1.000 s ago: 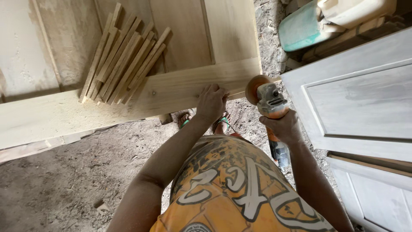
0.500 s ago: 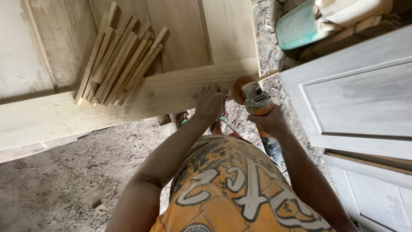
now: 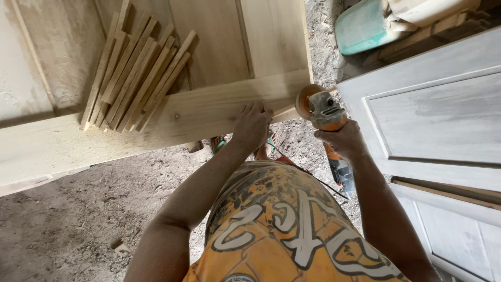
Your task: The person sands the edge of a wooden plank using an angle grinder with a sanding disc.
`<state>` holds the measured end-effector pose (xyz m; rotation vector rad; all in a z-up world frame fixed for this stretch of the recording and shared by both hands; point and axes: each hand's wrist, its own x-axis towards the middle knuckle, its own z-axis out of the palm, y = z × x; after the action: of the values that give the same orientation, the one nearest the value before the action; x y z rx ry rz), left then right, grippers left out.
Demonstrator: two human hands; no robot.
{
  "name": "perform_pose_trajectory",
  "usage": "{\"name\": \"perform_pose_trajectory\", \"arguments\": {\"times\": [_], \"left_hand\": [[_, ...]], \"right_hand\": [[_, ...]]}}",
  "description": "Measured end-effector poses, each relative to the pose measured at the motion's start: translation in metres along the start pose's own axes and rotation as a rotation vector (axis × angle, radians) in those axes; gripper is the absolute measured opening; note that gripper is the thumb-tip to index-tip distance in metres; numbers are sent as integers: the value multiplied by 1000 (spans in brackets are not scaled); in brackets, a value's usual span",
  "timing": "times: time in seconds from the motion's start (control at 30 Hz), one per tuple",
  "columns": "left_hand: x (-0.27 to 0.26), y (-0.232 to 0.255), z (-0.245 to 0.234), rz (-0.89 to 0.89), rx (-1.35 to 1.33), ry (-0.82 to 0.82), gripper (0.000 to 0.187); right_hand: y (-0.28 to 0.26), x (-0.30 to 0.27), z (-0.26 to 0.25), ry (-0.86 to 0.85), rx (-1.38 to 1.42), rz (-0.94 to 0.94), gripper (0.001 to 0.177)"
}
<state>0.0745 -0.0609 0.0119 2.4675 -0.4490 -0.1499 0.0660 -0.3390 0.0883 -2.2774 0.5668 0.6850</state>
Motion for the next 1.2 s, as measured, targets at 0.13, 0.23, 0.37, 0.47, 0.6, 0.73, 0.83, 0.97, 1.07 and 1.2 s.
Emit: {"name": "perform_pose_trajectory", "arguments": {"times": [0.13, 0.23, 0.37, 0.47, 0.6, 0.73, 0.83, 0.97, 1.07, 1.2], "left_hand": [[3, 0, 4, 25, 4, 8, 25], [2, -1, 4, 20, -27, 36, 21], [2, -1, 1, 4, -49, 43, 15], [0, 2, -1, -7, -47, 69, 15], [0, 7, -7, -4, -78, 117, 12], [-2, 11, -12, -33, -118, 159, 10], [2, 15, -13, -173, -234, 61, 15], [-5, 14, -18, -233, -239, 36, 22], [-3, 9, -16, -122, -196, 139, 32], [-5, -1, -8, -138, -215, 118, 25]], "right_hand": [[6, 7, -14, 31, -27, 19, 40], [16, 13, -22, 40, 8, 22, 40], [27, 26, -41, 92, 119, -18, 39], [36, 29, -56, 106, 216, 51, 37], [39, 22, -73, 168, 334, 61, 35], [39, 2, -73, 225, 384, 7, 31], [34, -15, -60, 185, 339, -59, 32], [20, -36, -40, 154, 278, -44, 34], [8, -35, -30, 122, 236, -98, 35], [0, -34, -14, 66, 150, -181, 36]]}}
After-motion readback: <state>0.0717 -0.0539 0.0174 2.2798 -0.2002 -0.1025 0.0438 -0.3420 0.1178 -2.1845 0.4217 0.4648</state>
